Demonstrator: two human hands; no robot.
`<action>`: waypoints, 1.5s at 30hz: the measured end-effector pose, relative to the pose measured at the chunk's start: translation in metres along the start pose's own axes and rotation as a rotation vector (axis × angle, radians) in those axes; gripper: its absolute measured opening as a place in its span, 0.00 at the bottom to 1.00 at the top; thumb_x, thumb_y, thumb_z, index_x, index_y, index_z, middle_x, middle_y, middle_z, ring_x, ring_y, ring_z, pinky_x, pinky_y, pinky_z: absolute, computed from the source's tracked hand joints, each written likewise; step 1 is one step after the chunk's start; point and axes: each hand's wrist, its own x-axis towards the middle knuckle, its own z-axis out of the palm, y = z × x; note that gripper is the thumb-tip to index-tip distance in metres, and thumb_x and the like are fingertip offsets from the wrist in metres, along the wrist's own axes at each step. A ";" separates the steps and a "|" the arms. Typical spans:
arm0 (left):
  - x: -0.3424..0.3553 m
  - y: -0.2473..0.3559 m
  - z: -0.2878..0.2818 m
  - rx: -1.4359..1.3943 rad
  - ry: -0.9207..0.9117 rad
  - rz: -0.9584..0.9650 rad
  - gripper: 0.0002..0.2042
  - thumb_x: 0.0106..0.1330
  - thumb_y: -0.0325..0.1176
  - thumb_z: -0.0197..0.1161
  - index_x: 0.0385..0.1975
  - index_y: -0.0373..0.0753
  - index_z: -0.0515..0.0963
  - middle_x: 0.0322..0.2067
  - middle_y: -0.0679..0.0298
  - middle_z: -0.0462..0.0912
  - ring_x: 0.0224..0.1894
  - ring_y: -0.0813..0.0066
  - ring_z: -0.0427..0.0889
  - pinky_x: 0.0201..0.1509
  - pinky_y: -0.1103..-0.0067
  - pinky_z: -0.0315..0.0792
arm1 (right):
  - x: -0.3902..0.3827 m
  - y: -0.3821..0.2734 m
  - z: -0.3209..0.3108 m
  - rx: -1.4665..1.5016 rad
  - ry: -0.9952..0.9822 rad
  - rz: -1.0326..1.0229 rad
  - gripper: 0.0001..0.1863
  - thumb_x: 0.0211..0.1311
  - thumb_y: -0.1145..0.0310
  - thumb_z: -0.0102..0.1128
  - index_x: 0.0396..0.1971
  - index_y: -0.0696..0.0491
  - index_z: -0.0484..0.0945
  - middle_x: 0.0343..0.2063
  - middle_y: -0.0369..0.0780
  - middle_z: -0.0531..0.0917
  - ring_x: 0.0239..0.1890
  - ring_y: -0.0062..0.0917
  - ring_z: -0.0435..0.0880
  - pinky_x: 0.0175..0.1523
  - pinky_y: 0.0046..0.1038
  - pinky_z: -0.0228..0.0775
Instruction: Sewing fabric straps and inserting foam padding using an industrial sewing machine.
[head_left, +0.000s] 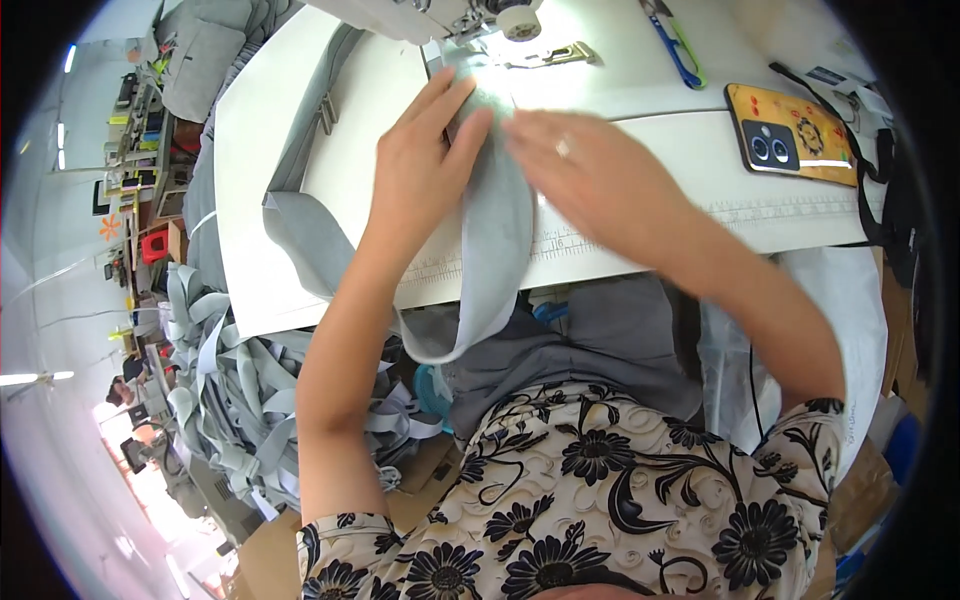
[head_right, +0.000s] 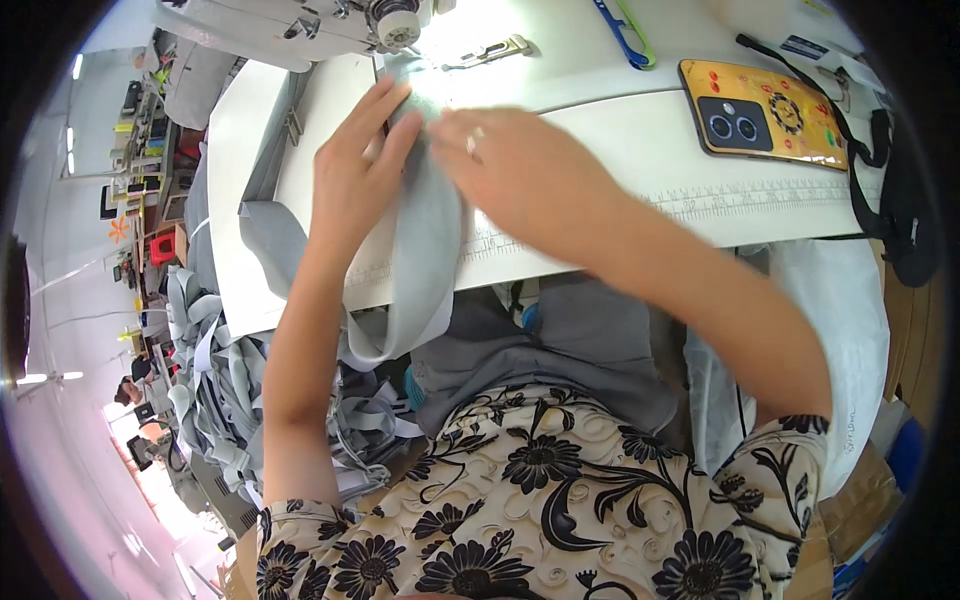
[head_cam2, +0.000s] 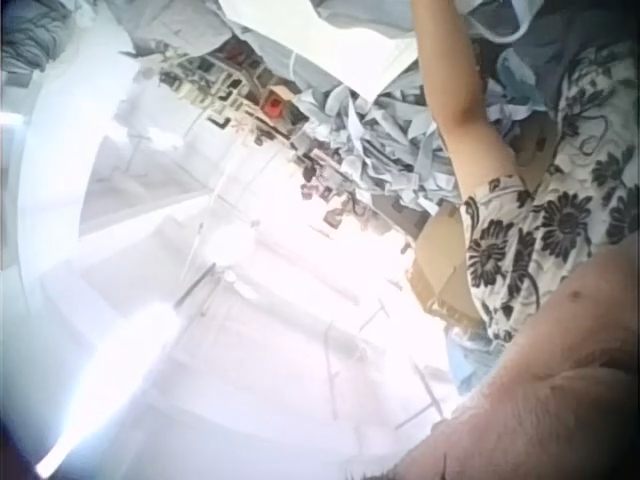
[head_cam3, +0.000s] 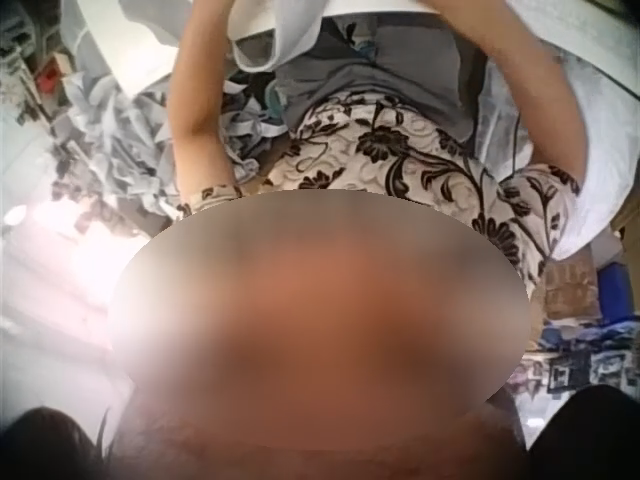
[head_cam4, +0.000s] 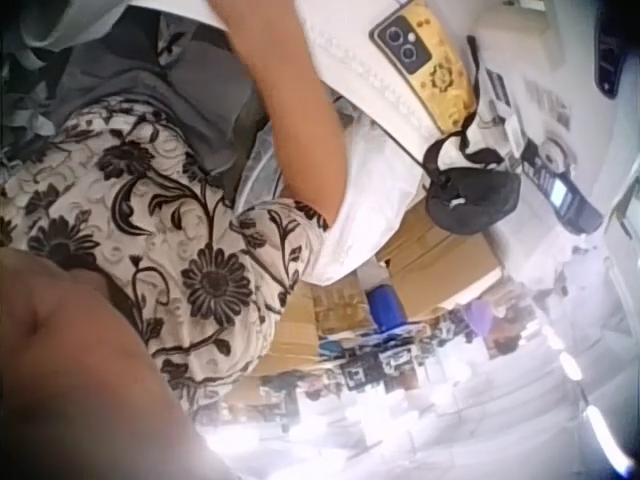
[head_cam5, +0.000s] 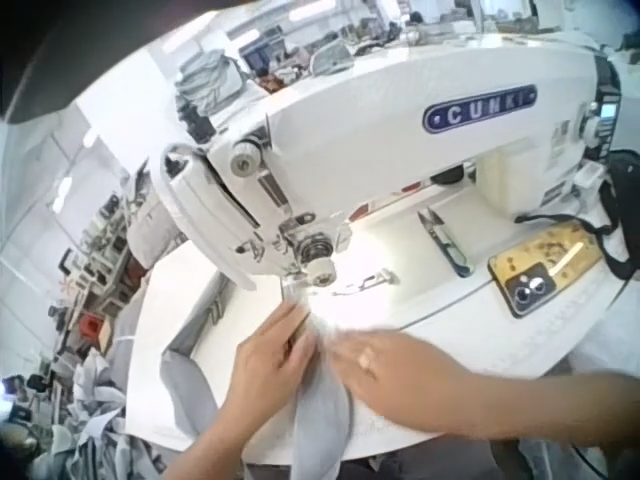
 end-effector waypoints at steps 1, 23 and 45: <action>-0.020 0.003 -0.012 -0.079 -0.027 -0.073 0.14 0.63 0.34 0.64 0.45 0.34 0.79 0.40 0.54 0.83 0.36 0.63 0.84 0.42 0.74 0.76 | -0.013 -0.016 -0.013 0.030 0.015 -0.030 0.13 0.53 0.76 0.60 0.39 0.62 0.81 0.40 0.44 0.85 0.46 0.33 0.83 0.51 0.30 0.75; -0.176 0.103 -0.034 -1.138 -0.223 -0.821 0.12 0.68 0.28 0.61 0.48 0.30 0.75 0.28 0.66 0.83 0.29 0.87 0.79 0.33 0.87 0.71 | -0.114 -0.111 0.008 1.319 0.146 1.142 0.11 0.68 0.73 0.56 0.45 0.63 0.81 0.34 0.35 0.85 0.35 0.11 0.78 0.39 0.16 0.71; -0.178 0.096 0.006 -0.920 -0.349 -0.908 0.21 0.68 0.31 0.62 0.57 0.30 0.67 0.22 0.67 0.83 0.22 0.87 0.77 0.24 0.89 0.68 | -0.119 -0.120 0.002 1.324 -0.023 1.142 0.14 0.71 0.65 0.54 0.38 0.61 0.81 0.23 0.32 0.79 0.27 0.11 0.72 0.31 0.18 0.65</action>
